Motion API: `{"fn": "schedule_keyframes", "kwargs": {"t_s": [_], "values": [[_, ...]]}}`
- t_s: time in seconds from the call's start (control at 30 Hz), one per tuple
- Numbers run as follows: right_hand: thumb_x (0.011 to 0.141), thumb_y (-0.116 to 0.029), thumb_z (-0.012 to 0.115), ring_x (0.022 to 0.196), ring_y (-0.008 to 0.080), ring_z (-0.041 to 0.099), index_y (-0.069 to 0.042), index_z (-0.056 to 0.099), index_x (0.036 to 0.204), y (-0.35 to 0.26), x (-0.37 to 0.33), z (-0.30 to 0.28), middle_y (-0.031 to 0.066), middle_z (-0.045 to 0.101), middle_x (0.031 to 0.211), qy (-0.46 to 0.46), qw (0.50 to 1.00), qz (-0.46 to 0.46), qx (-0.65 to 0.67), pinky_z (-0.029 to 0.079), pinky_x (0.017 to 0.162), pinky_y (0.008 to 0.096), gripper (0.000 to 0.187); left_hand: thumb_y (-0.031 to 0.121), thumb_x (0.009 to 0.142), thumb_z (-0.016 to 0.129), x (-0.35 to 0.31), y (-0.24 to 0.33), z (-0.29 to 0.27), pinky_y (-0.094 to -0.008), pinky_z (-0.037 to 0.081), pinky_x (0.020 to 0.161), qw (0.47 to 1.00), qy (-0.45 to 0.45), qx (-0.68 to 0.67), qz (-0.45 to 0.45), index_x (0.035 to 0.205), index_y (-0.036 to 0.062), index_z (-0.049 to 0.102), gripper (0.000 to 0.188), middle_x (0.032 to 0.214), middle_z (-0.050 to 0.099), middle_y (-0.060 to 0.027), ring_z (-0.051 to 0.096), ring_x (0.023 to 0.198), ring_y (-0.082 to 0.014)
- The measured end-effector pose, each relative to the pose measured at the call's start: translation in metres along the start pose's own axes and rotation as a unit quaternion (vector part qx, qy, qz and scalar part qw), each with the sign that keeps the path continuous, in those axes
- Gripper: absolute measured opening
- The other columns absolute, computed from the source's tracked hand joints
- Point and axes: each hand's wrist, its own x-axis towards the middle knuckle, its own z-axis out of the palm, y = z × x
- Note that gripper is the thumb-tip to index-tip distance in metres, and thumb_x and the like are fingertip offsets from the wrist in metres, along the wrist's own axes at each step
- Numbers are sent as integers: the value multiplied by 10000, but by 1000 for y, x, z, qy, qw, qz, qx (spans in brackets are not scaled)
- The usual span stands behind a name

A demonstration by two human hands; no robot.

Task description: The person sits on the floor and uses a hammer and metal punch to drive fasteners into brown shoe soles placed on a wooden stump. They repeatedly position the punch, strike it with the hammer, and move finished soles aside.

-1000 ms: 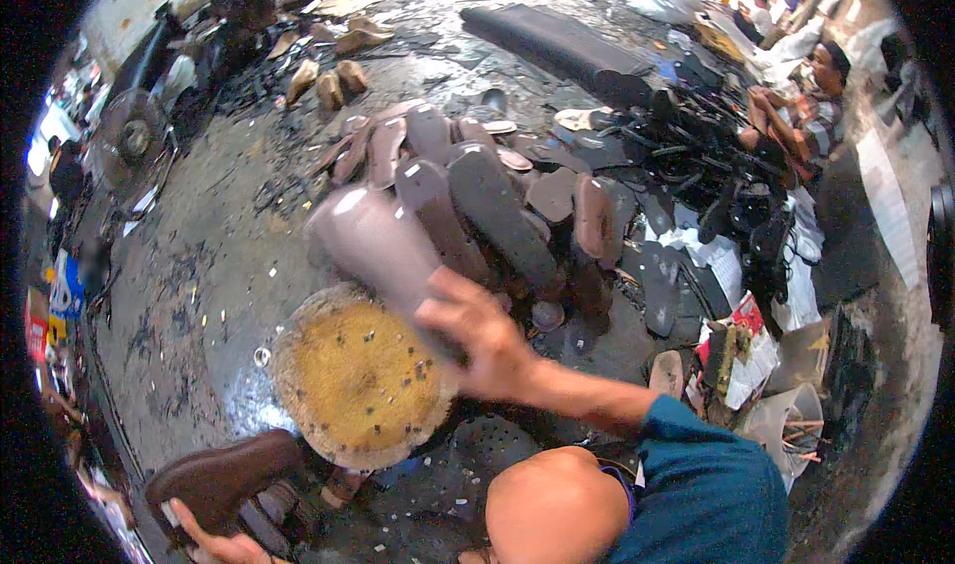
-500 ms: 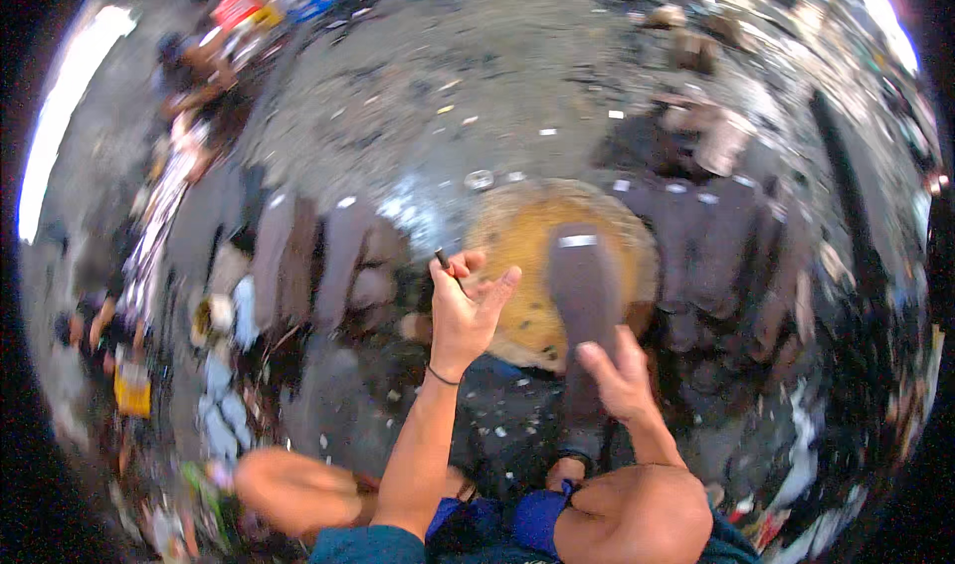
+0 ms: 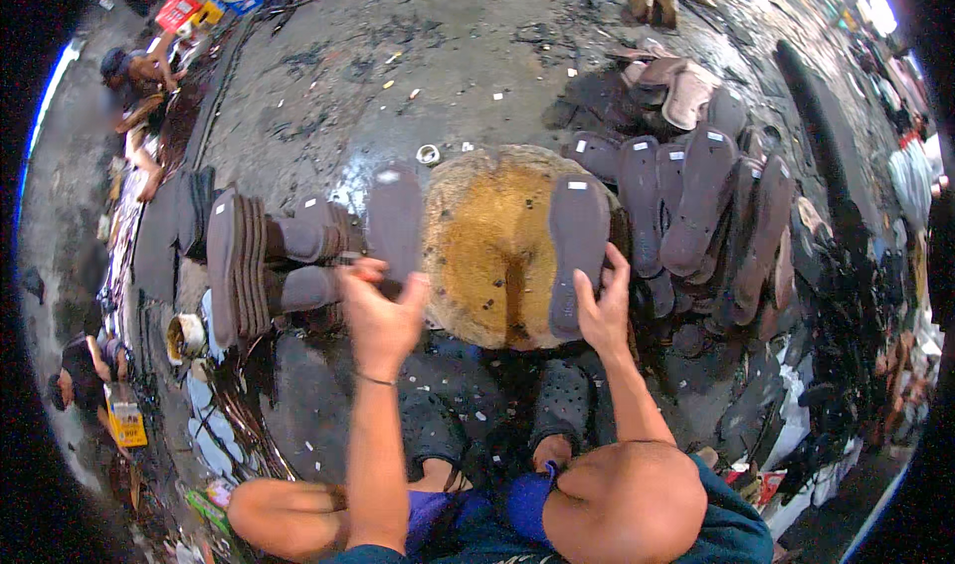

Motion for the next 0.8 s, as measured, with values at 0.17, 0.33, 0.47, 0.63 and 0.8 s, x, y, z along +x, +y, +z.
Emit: {"fn": "schedule_keyframes", "kwargs": {"t_s": [0.17, 0.33, 0.47, 0.63, 0.8], "values": [[893, -231, 688, 1145, 398, 477, 51, 502, 1319, -9, -1, 20, 249, 507, 1230, 42, 901, -152, -404, 388, 1017, 475, 544, 263, 765, 806, -64, -13, 104, -483, 383, 891, 995, -63, 72, -33, 1026, -18, 481, 503, 981, 504, -166, 485, 972, -362], [951, -243, 672, 781, 213, 622, 26, 611, 1151, -41, -42, 10, 118, 654, 916, -90, 989, -11, -116, 522, 743, 346, 340, 121, 917, 695, -57, 32, 72, -366, 494, 847, 922, -193, -307, -137, 1139, -17, 552, 297, 1003, 608, -92, 620, 920, -218], [1016, -209, 579, 760, 100, 560, -26, 623, 983, -41, -50, 15, 17, 610, 850, -206, 949, 211, 113, 482, 673, 273, 191, 59, 952, 665, -66, 46, 65, -264, 545, 815, 803, -228, -497, -237, 1225, -21, 603, 291, 997, 675, -57, 664, 916, -129], [1010, -190, 546, 800, 144, 575, -12, 606, 1012, -22, -62, -10, 30, 587, 868, -115, 971, 208, 32, 504, 716, 294, 188, 82, 970, 642, -31, 18, 64, -286, 575, 766, 789, -105, -547, -261, 1195, -14, 621, 246, 1002, 681, -79, 665, 865, -152], [785, -266, 789, 1211, 420, 451, 28, 451, 1320, 7, -148, -90, 259, 465, 1298, 30, 835, -5, -550, 367, 1017, 513, 698, 169, 936, 708, 114, -65, 88, -272, 556, 735, 962, 31, -256, -85, 1078, -15, 684, 234, 969, 706, -79, 662, 841, -134]]}}
